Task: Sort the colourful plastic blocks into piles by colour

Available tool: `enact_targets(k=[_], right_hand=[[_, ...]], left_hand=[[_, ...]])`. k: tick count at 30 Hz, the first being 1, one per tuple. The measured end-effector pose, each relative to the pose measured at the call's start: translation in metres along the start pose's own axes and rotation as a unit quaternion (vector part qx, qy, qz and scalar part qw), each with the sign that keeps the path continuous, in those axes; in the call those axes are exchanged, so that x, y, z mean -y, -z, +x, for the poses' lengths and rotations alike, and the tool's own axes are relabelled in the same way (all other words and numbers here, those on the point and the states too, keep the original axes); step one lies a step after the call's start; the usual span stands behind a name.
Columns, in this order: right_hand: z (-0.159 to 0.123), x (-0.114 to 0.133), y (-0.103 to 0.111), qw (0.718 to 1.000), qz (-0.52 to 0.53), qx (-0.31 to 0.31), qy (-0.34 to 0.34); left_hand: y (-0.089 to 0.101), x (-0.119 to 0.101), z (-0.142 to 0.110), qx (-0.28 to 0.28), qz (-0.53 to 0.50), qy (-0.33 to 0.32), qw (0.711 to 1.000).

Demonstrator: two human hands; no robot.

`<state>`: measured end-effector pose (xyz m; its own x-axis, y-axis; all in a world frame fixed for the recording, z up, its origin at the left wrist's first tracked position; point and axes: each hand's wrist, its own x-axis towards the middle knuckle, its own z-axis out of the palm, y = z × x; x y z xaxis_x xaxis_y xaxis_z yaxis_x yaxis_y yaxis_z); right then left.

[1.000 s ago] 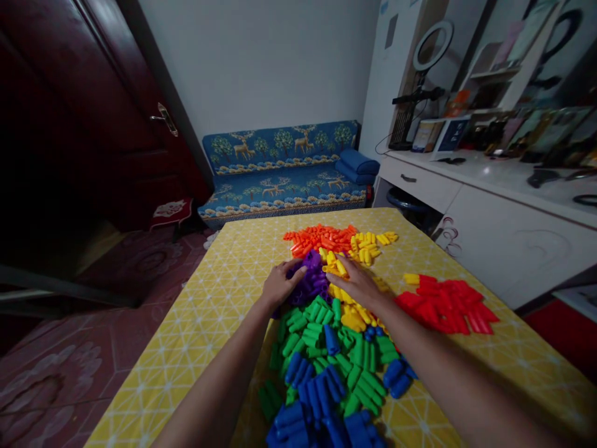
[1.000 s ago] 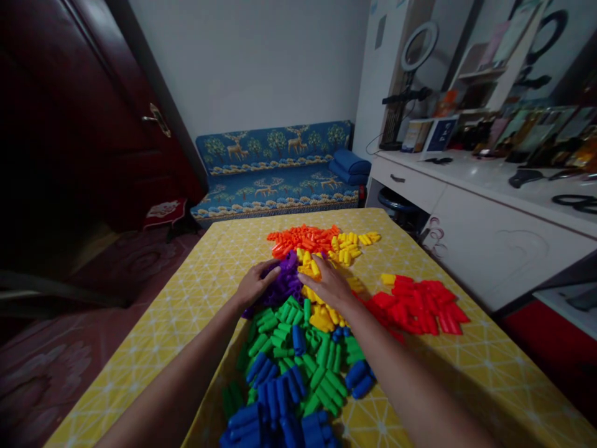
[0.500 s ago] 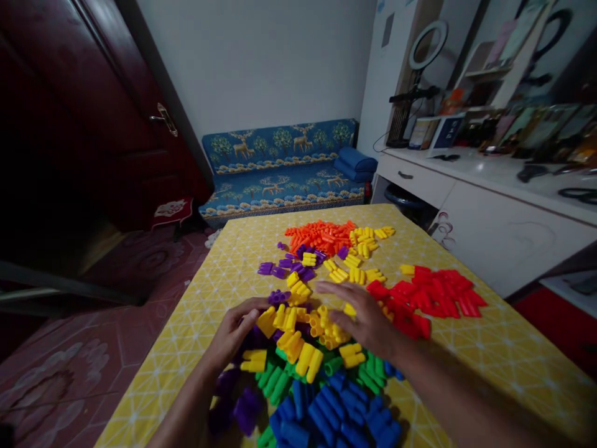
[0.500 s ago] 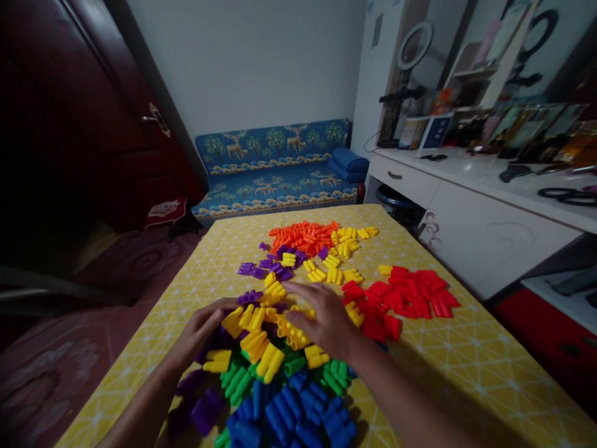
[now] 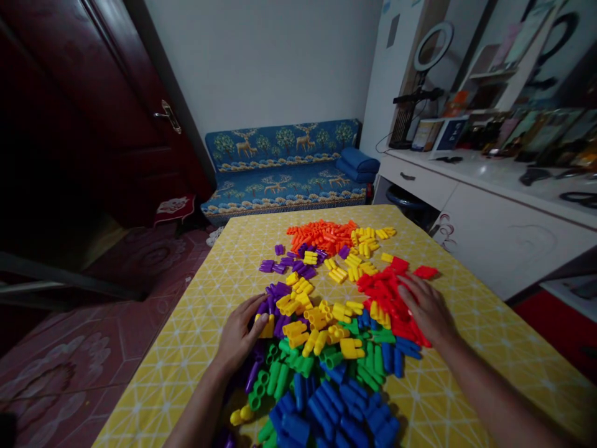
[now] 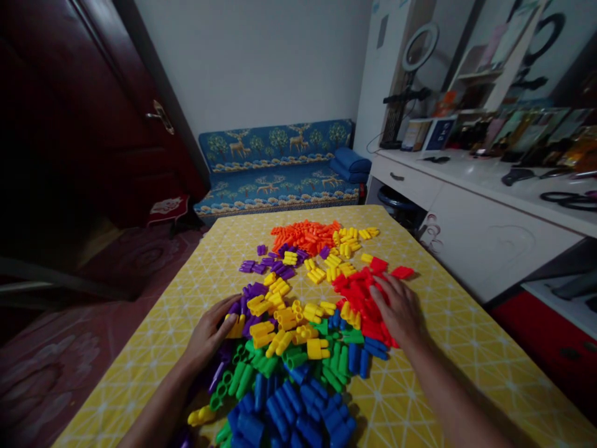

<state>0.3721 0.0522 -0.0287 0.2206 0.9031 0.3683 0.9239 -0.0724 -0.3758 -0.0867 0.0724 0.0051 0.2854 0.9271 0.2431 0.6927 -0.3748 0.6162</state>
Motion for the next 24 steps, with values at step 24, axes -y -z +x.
enact_targets(k=[24], right_hand=[[0.04,0.169,0.014,0.897,0.406,0.149,0.085]], left_hand=[[0.032,-0.055,0.052,0.042,-0.191,0.045,0.98]])
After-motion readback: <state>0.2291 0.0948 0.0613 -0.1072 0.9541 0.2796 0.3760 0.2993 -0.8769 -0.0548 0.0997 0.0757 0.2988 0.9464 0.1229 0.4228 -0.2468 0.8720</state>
